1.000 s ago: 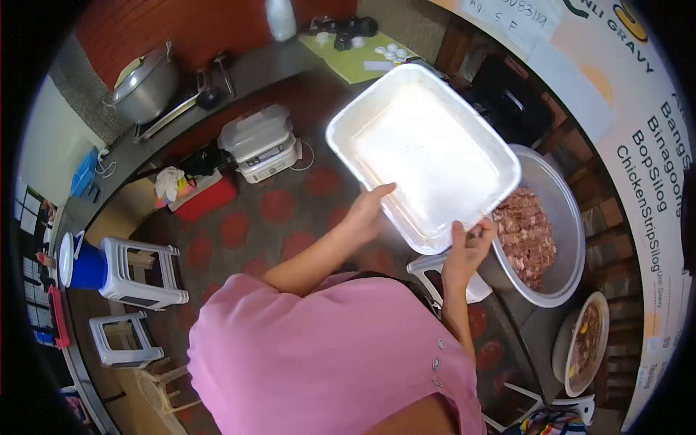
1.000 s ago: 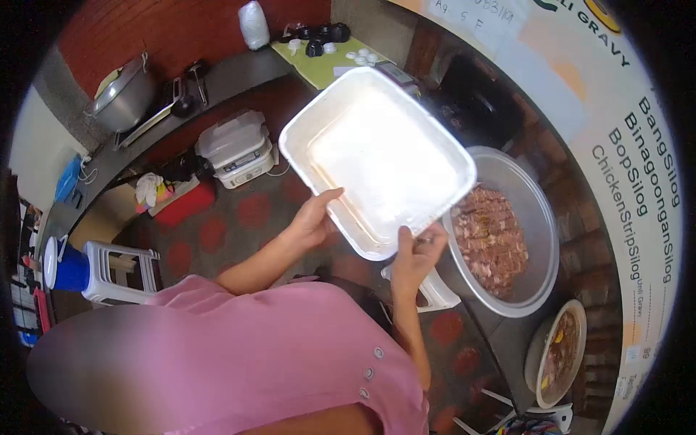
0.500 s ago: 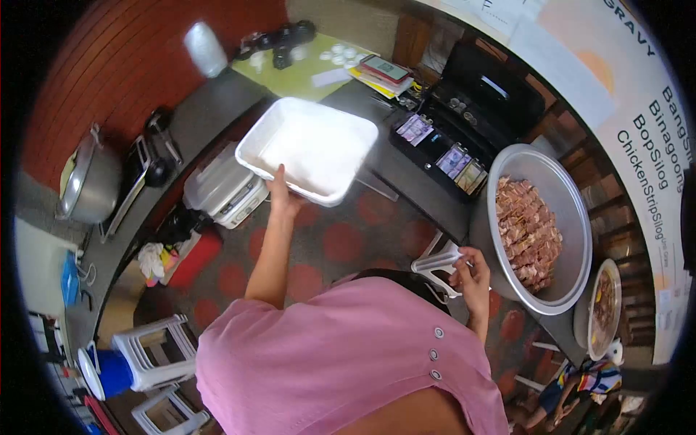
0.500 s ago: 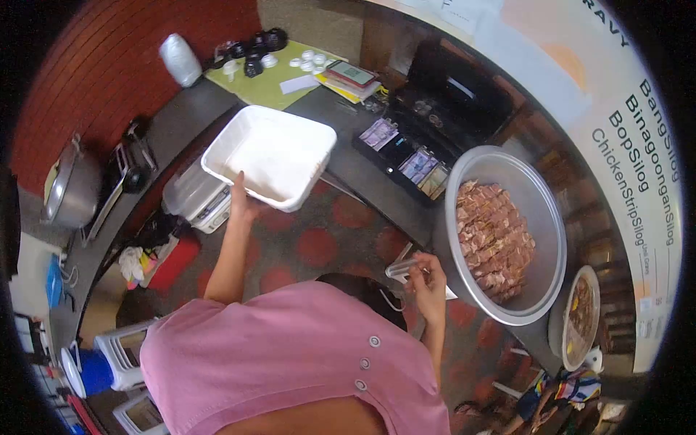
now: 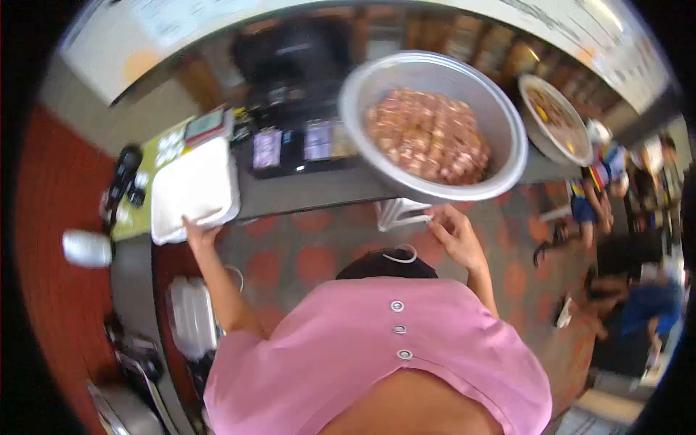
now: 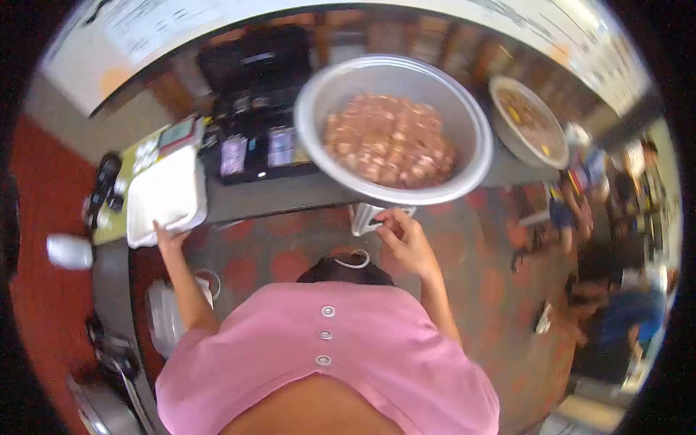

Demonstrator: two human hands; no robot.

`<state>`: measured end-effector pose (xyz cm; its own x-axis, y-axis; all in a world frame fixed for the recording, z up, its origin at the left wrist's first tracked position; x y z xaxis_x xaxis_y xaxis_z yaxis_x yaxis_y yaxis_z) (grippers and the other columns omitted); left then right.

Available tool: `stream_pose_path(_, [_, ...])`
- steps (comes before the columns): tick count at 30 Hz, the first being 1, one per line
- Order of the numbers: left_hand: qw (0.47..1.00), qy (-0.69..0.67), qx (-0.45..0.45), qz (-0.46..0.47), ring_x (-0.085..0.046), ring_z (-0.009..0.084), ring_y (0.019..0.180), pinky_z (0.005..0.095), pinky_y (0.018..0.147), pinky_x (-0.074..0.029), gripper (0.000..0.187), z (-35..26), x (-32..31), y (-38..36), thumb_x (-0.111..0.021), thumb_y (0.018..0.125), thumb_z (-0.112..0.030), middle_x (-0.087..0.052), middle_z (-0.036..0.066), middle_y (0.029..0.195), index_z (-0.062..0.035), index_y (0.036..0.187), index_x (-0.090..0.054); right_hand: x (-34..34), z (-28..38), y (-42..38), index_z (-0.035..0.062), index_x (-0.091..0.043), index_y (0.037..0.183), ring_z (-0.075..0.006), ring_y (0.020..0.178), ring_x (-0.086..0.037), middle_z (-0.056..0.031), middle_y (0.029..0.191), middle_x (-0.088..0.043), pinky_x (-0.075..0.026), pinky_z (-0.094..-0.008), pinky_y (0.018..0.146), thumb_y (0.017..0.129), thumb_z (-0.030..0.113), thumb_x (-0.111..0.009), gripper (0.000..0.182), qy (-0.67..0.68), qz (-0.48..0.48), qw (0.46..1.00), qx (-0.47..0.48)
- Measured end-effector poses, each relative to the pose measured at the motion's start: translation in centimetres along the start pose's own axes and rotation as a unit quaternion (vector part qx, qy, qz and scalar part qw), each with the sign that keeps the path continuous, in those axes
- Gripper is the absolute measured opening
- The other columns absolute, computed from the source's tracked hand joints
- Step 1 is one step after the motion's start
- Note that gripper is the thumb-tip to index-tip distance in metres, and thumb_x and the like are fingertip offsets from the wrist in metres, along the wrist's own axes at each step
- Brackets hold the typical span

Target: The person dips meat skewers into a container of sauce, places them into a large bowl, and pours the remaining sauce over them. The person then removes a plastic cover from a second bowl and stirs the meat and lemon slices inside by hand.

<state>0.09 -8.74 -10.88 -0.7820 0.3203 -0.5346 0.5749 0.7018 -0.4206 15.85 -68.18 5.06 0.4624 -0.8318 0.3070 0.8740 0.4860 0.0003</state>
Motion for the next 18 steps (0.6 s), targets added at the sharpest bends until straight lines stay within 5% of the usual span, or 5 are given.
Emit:
stream_pose_path(5, [0.999,0.002,-0.009,-0.052,-0.008,0.0364,0.136,0.0632,0.103,-0.005,0.084,-0.5,-1.5,-0.8,-0.027,0.081,-0.070,-0.014,0.012,0.149,-0.0135,0.142,-0.020,3.5,-0.2,-1.9,0.0008,-0.056,0.098,-0.0036,0.057,-0.040,0.0044,0.064,-0.044,-0.035,-0.0219,0.051,0.085,0.005,-0.056,0.013,0.018,-0.062,0.998,-0.026])
stream_pose_path(9, [0.975,-0.064,-0.062,-0.205,-0.004,0.0404,0.135,0.0644,0.103,-0.003,0.083,1.0,-1.5,-4.0,-0.027,0.082,-0.067,-0.011,0.013,0.149,-0.0121,0.143,-0.015,7.1,-1.0,-3.4,0.0015,-0.056,0.098,-0.0039,0.056,-0.039,0.0046,0.063,-0.044,-0.034,-0.0222,0.050,0.086,0.006,-0.056,0.013,-0.006,-0.103,0.994,-0.035])
stream_pose_path(13, [0.953,-0.057,-0.119,-0.271,-0.031,0.0381,0.126,0.0530,0.104,-0.023,0.076,8.3,-5.8,-10.5,-0.033,0.084,-0.058,-0.027,0.017,0.141,-0.0035,0.137,-0.028,11.7,-2.7,-4.6,0.0014,-0.054,0.101,-0.0063,0.058,-0.050,0.0013,0.068,-0.051,-0.042,-0.0224,0.053,0.087,0.009,-0.056,0.016,0.003,-0.111,0.993,-0.047])
stream_pose_path(15, [0.984,0.180,-0.009,-0.015,-0.043,0.0345,0.116,0.0515,0.096,-0.032,0.068,14.7,-1.9,-8.1,-0.040,0.084,-0.050,-0.036,0.015,0.135,-0.0018,0.132,-0.034,14.3,-4.0,-5.1,0.0015,-0.055,0.100,-0.0066,0.058,-0.049,0.0010,0.068,-0.051,-0.042,-0.0223,0.053,0.087,0.009,-0.056,0.015,-0.006,-0.127,0.991,-0.050])
stream_pose_path(18, [0.976,0.132,0.107,-0.138,-0.047,0.0320,0.111,0.0487,0.091,-0.035,0.060,24.8,-2.8,-13.0,-0.049,0.082,-0.041,-0.044,0.011,0.131,-0.0029,0.127,-0.041,19.1,-5.9,-6.0,-0.0001,-0.056,0.097,-0.0055,0.055,-0.041,0.0017,0.063,-0.047,-0.035,-0.0238,0.049,0.084,0.006,-0.058,0.014,-0.042,-0.150,0.987,-0.044])
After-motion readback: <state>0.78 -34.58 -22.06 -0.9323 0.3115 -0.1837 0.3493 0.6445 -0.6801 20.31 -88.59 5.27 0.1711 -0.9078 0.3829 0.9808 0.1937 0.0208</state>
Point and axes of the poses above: each hand's wrist, its own y-axis towards the middle knuckle, its own x-axis out of the back of the hand, z = x × y, the point moved 3 cm from there along y, towards the middle knuckle
